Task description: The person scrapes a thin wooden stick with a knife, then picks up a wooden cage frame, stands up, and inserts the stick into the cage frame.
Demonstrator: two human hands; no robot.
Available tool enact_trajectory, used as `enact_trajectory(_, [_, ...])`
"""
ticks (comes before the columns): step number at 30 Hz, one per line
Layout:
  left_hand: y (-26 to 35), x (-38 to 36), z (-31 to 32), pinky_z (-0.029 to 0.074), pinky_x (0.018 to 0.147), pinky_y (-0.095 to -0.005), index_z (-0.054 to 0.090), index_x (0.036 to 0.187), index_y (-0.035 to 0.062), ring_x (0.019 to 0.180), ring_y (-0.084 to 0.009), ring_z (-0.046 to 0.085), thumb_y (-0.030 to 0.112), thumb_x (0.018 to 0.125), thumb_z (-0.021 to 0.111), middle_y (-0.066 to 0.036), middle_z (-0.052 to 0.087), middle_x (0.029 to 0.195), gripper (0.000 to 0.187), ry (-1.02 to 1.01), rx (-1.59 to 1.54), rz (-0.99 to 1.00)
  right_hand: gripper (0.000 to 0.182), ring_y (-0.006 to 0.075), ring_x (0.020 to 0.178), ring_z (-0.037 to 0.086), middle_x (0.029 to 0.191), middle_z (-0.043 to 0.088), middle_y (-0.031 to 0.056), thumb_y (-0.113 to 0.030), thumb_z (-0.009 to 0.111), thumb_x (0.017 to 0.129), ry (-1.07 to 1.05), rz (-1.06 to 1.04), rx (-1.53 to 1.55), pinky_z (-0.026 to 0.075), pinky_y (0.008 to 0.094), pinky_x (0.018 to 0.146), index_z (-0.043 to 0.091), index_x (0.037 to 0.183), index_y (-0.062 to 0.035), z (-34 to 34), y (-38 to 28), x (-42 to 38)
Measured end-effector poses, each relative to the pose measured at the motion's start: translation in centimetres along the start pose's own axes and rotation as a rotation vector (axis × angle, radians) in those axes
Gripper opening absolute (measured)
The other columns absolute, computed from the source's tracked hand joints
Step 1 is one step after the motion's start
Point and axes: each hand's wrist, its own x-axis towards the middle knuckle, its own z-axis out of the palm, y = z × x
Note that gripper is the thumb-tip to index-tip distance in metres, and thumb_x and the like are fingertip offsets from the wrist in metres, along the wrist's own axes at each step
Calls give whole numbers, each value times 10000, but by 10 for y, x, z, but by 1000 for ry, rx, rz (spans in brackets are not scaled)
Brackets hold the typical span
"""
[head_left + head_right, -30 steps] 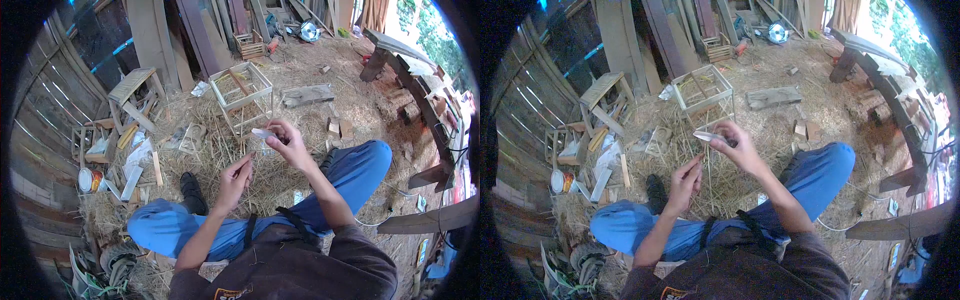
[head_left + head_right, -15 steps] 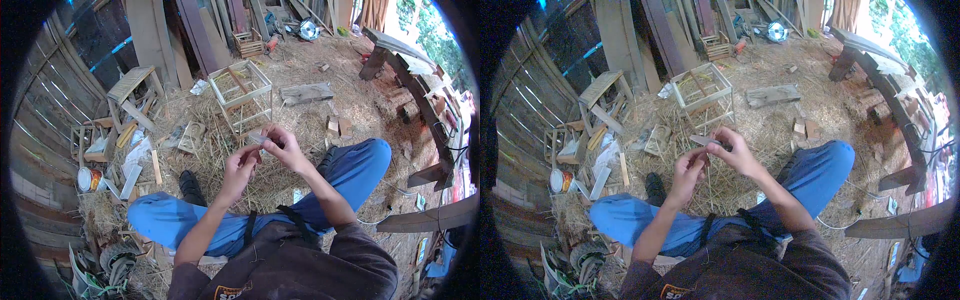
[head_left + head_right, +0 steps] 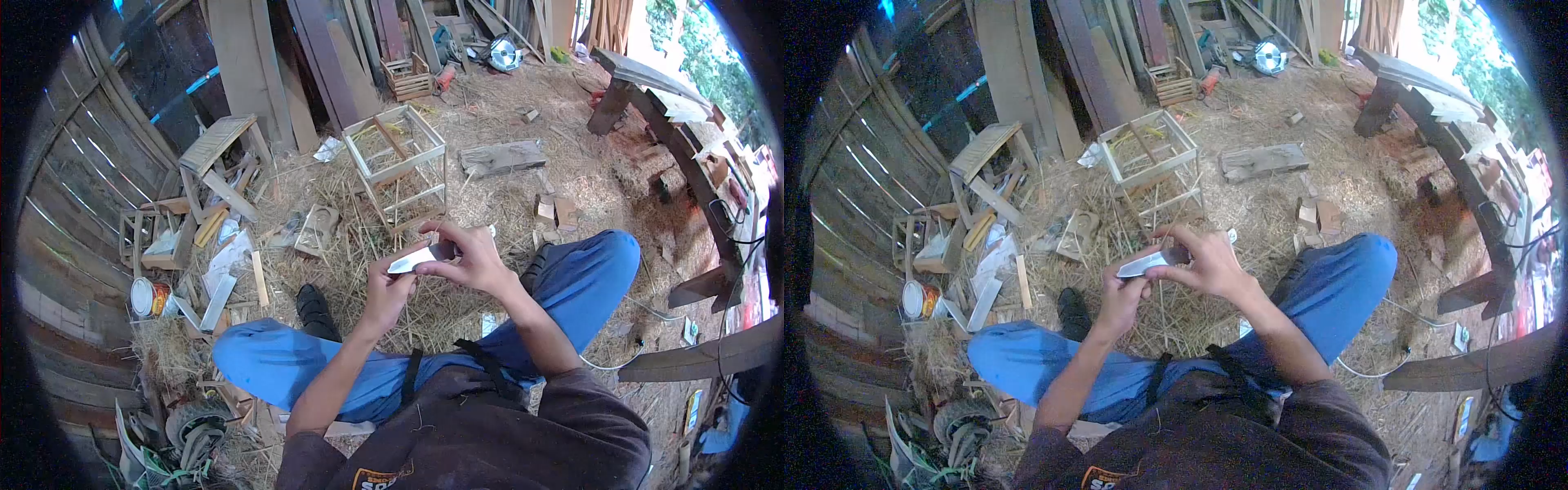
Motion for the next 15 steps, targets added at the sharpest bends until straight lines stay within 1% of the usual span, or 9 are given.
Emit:
enact_trajectory(3, [-4, 2, -2, 328, 473, -196, 661, 1259, 100, 549, 6, 406, -109, 839, 529, 57, 623, 784, 487, -29, -9, 14, 537, 192, 551, 621, 645, 614, 71, -417, 850, 698, 160, -175, -1, 467, 304, 521, 670, 1051, -54, 1, 2, 2])
enact_trajectory(6, [-5, 3, -1, 320, 471, -193, 653, 1269, 101, 542, 2, 401, -102, 846, 532, 58, 615, 770, 485, -52, -23, 28, 490, 223, 606, 663, 685, 639, 90, -414, 855, 680, 187, -247, -78, 501, 317, 545, 688, 951, -42, 1, 7, 1])
enact_trajectory(9, [0, 3, -1, 314, 470, -187, 647, 1273, 92, 541, 0, 399, -81, 856, 551, 57, 613, 763, 462, -45, -16, 12, 445, 240, 622, 667, 711, 649, 95, -398, 861, 667, 216, -248, -92, 507, 325, 547, 689, 868, -40, 1, 11, 3])
enact_trajectory(12, [0, 4, -2, 311, 470, -182, 646, 1270, 78, 544, 2, 398, -25, 888, 586, 47, 624, 775, 400, -46, -29, 9, 434, 249, 623, 668, 711, 652, 85, -383, 864, 660, 227, -254, -161, 514, 325, 555, 688, 855, -38, -2, 8, 4])
enact_trajectory(15, [8, 3, -3, 311, 471, -177, 652, 1254, 64, 548, 4, 401, 52, 931, 609, 36, 632, 784, 326, -74, -45, 28, 380, 229, 620, 667, 710, 650, 84, -335, 855, 699, 269, -232, -129, 508, 323, 562, 682, 843, -30, -5, 10, 6])
